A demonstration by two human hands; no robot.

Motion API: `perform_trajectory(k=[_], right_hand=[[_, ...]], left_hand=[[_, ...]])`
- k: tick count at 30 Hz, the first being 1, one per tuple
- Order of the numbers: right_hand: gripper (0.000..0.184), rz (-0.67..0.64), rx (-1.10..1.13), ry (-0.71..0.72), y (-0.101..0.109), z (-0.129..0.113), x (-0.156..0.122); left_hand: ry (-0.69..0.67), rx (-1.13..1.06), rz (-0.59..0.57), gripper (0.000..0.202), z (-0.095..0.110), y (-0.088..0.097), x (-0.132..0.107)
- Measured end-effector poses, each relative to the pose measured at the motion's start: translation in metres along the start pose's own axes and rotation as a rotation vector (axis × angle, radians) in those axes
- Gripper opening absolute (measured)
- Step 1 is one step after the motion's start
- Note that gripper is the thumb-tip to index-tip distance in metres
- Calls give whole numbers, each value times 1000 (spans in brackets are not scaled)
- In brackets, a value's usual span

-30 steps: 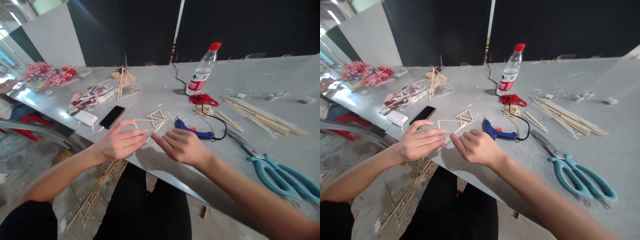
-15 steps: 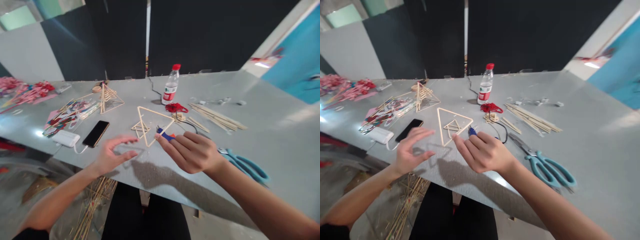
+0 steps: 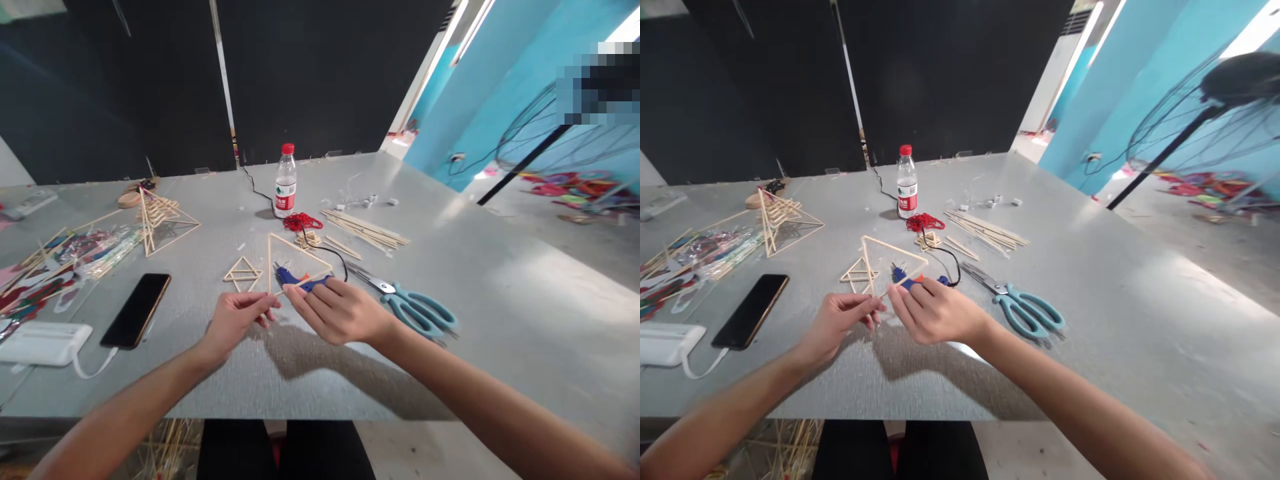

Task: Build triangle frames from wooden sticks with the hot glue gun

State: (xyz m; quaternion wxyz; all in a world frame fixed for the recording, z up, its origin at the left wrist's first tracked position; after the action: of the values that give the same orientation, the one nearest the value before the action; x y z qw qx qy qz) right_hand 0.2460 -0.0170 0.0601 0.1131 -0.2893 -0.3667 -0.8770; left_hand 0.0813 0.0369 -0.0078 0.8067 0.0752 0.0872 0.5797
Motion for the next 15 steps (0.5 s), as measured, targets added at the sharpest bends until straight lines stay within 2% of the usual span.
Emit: perform_trajectory(k=[2,3,5,6,7,9,11,15], right_hand=[[19,45,139,-79,-2,0,-5],[20,73,275,-169,-5,1,-9],[12,142,667,-475,-18,9,-22],[3,180,893,-702,-30,12,-33],[17,233,1086,-929,-43,13,-45],[26,254,1213,-1080,-58,3,-54],[27,240,1306,-1142,-67,-8,-53],[35,225,1709,-1392,-77,-24,-49]], left_hand=[[-10,-14,11,28,-8,5,3],[-17,-18,15,28,-10,7,4],[-38,-19,23,28,-13,12,6],[-48,-15,29,28,-13,15,7],[-58,-8,30,28,-12,16,7],[-72,19,16,28,-12,17,6],[-78,51,-14,28,-12,14,4],[-100,112,-62,28,-10,7,-1]])
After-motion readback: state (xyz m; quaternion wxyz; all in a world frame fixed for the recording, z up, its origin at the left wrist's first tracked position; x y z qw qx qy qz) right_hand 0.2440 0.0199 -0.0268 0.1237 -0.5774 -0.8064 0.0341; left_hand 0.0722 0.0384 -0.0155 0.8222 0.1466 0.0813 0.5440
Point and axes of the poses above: each hand's wrist, its own x-axis towards the middle knuckle, its own y-axis out of the back of the hand, z = x × y, the point moved 6 cm from there along x, towards the middle knuckle, and after that the axes turned 13 degrees about x, right-handed, at the moved point
